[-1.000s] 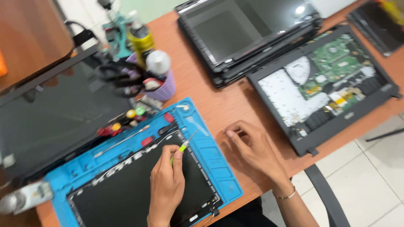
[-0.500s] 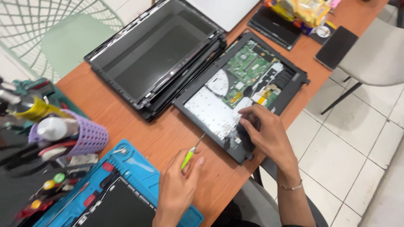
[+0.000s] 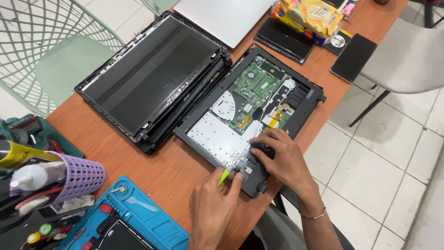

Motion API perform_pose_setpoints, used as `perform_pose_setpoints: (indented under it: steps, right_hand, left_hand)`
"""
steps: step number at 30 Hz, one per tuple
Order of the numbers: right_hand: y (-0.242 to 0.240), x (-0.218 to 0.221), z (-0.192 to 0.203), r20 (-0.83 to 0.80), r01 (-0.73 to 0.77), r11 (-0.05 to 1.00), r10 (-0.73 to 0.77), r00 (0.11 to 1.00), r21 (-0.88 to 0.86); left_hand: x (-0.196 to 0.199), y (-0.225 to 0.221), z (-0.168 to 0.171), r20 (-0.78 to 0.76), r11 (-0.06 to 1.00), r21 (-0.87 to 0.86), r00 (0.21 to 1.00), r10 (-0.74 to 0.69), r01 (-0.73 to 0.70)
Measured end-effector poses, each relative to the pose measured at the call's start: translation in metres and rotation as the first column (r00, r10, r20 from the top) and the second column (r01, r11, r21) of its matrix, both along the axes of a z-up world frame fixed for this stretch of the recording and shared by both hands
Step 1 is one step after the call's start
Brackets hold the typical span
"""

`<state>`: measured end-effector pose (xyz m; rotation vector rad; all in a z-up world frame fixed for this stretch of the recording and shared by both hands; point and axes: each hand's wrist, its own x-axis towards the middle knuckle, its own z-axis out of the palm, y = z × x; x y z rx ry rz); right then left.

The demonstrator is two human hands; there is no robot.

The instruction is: The person disassembles a laptop by using a screwdriver to remove screws from the internal frame, prying at the edges of the bezel, and handling various internal components and wires.

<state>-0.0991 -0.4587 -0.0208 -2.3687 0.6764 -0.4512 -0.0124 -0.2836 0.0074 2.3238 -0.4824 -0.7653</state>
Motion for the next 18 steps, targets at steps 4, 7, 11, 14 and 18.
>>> perform_pose_setpoints:
  steps: [4,7,11,14,18]
  right_hand:
    - [0.001,0.0,-0.004,0.032,0.006,1.0,-0.005,0.999,-0.023]
    - [0.002,0.0,-0.007,0.054,0.016,0.999,-0.015,0.998,-0.03]
    - [0.006,0.001,-0.004,0.125,0.016,0.999,-0.011,0.992,-0.032]
    - [0.016,0.004,0.005,0.066,0.096,0.99,-0.104,0.992,0.106]
    - [0.035,0.004,0.016,0.047,0.204,0.885,-0.245,0.968,0.419]
  left_hand:
    - [0.004,-0.001,-0.002,-0.01,0.992,-0.123,1.0,0.003,-0.005]
    - [0.004,0.0,0.001,-0.165,0.993,-0.085,0.984,0.063,-0.078]
    - [0.003,0.002,0.001,-0.274,0.971,-0.148,0.951,0.144,-0.19]
    - [0.0,0.012,-0.008,-0.284,0.943,-0.224,0.942,0.178,-0.245]
    - [-0.004,0.039,-0.027,-0.359,0.896,-0.33,0.918,0.171,-0.296]
